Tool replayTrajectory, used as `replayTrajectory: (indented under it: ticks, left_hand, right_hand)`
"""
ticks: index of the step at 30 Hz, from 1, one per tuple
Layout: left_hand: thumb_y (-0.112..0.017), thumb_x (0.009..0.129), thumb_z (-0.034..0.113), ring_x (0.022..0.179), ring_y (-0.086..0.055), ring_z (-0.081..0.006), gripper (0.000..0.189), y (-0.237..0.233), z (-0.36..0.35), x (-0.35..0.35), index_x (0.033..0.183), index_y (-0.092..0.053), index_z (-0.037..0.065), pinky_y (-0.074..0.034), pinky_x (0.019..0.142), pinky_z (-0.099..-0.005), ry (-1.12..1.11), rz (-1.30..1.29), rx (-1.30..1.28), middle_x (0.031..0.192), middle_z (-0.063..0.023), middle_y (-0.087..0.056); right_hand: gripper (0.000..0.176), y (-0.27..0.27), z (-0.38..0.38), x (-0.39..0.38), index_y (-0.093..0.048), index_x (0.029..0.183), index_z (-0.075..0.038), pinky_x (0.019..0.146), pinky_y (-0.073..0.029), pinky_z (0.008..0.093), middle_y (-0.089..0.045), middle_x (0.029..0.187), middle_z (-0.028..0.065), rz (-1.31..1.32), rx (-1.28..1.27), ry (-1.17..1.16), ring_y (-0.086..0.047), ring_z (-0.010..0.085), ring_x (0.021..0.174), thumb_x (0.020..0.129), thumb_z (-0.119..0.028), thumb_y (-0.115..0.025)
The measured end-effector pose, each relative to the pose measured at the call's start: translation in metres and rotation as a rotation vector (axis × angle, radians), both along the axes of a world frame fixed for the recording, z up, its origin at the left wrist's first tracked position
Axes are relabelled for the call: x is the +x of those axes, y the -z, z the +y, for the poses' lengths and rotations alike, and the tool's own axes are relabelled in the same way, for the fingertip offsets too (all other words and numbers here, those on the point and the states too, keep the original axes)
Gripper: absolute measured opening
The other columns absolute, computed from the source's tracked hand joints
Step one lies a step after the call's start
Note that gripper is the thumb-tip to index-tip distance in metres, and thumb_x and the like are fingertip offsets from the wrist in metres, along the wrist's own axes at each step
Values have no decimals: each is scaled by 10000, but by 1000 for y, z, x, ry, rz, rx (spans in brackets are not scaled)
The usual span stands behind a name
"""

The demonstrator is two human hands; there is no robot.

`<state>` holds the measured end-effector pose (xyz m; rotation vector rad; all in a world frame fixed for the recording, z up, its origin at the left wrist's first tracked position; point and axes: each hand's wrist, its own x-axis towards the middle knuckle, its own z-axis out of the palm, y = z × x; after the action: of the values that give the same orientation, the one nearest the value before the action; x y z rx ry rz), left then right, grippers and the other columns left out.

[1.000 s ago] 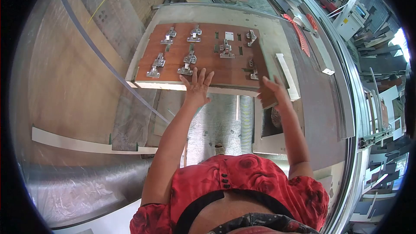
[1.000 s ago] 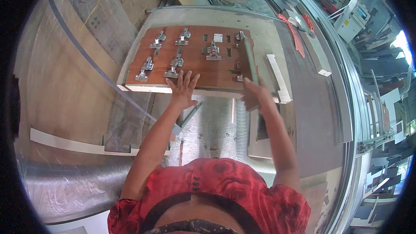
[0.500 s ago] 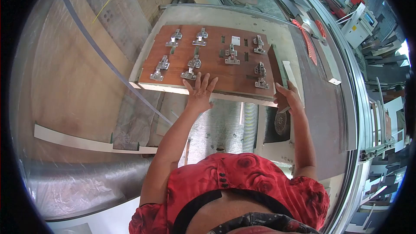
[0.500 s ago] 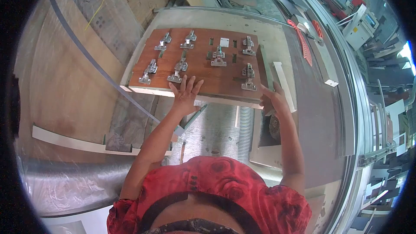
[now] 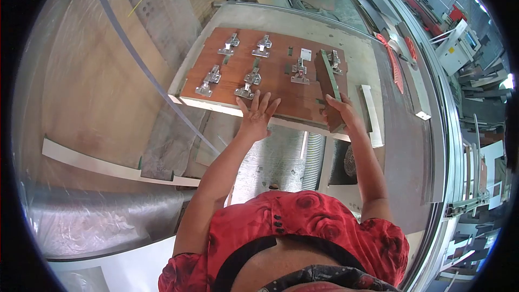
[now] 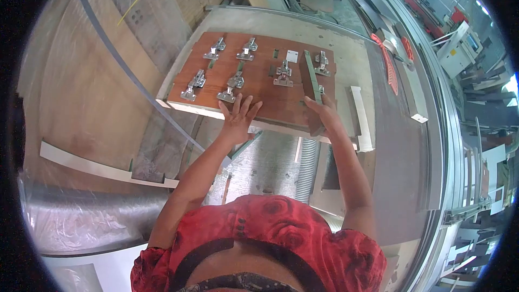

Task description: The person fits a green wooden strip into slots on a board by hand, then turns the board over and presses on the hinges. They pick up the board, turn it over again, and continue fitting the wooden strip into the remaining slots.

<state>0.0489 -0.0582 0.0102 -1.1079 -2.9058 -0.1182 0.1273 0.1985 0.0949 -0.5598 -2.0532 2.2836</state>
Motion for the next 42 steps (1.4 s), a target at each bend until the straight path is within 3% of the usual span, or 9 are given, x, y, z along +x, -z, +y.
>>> replayTrajectory:
  ticks: [7, 12, 17, 18, 20, 28, 34, 40, 42]
  left_hand:
    - [-852, 548, 343, 1424, -113, -344, 1113, 10, -2, -2, 1469, -234, 246, -45, 967, -804, 28, 43, 97, 1514, -86, -206]
    - [-835, 572, 393, 1429, -97, -338, 1149, 9, -3, -1, 1490, -155, 271, -51, 974, -805, 19, 46, 48, 1532, -61, -176]
    - [-828, 587, 401, 1433, -78, -346, 1160, 0, 1, 0, 1496, -119, 274, -72, 971, -805, -1, 9, -38, 1547, -58, -140]
    - [-827, 590, 400, 1434, -76, -344, 1167, -1, 1, 0, 1498, -104, 274, -78, 971, -804, -6, 4, -40, 1550, -58, -131]
    - [-826, 594, 400, 1436, -74, -342, 1174, -2, 0, 0, 1499, -89, 274, -84, 972, -802, -8, 0, -38, 1554, -57, -123]
    - [-849, 536, 408, 1428, -84, -343, 1189, 9, -2, -1, 1487, -151, 268, -72, 967, -805, 12, 56, 14, 1534, -69, -151]
    - [-869, 493, 400, 1424, -96, -352, 1218, 14, -3, -3, 1484, -175, 263, -81, 952, -812, 24, 87, 57, 1528, -67, -162]
    - [-842, 568, 407, 1429, -100, -347, 1153, 2, -4, 2, 1487, -164, 247, -93, 972, -801, 15, 34, 10, 1535, -73, -180]
    - [-850, 548, 402, 1427, -93, -350, 1179, 5, -4, 0, 1489, -154, 256, -86, 966, -806, 21, 42, 33, 1534, -68, -163]
  right_hand:
    - [393, 17, 0, -2, -493, 1153, -32, 473, -480, 302, -562, 797, 60, -26, -72, -17, -567, 149, 560, 865, -235, -666]
    - [442, 3, -9, 18, -478, 1184, -19, 487, -485, 299, -562, 826, 69, 3, -29, 30, -564, 151, 571, 862, -256, -667]
    - [504, -19, -28, 50, -459, 1242, -5, 565, -514, 282, -548, 931, 84, -59, 25, 28, -589, 151, 741, 856, -248, -672]
    - [504, -17, -31, 55, -459, 1242, -5, 565, -514, 282, -548, 931, 84, -58, 27, 33, -589, 151, 741, 856, -248, -672]
    - [442, -10, -36, 64, -454, 1213, -64, 450, -481, 276, -615, 799, 97, -31, 56, 20, -632, 176, 588, 883, -295, -635]
    - [473, -13, -57, 94, -439, 1241, -72, 469, -485, 279, -617, 787, 87, -104, 36, 13, -635, 179, 593, 877, -296, -639]
    - [500, 0, -62, 102, -437, 1270, -40, 543, -525, 292, -578, 905, 80, -53, 19, 28, -628, 163, 725, 878, -270, -645]
    - [496, 10, -63, 104, -428, 1269, -10, 574, -540, 301, -554, 920, 69, -128, 5, 10, -615, 154, 757, 887, -247, -641]
    - [538, 10, -66, 105, -440, 1239, 27, 582, -544, 297, -548, 927, 104, -125, -12, -22, -604, 155, 753, 851, -256, -680]
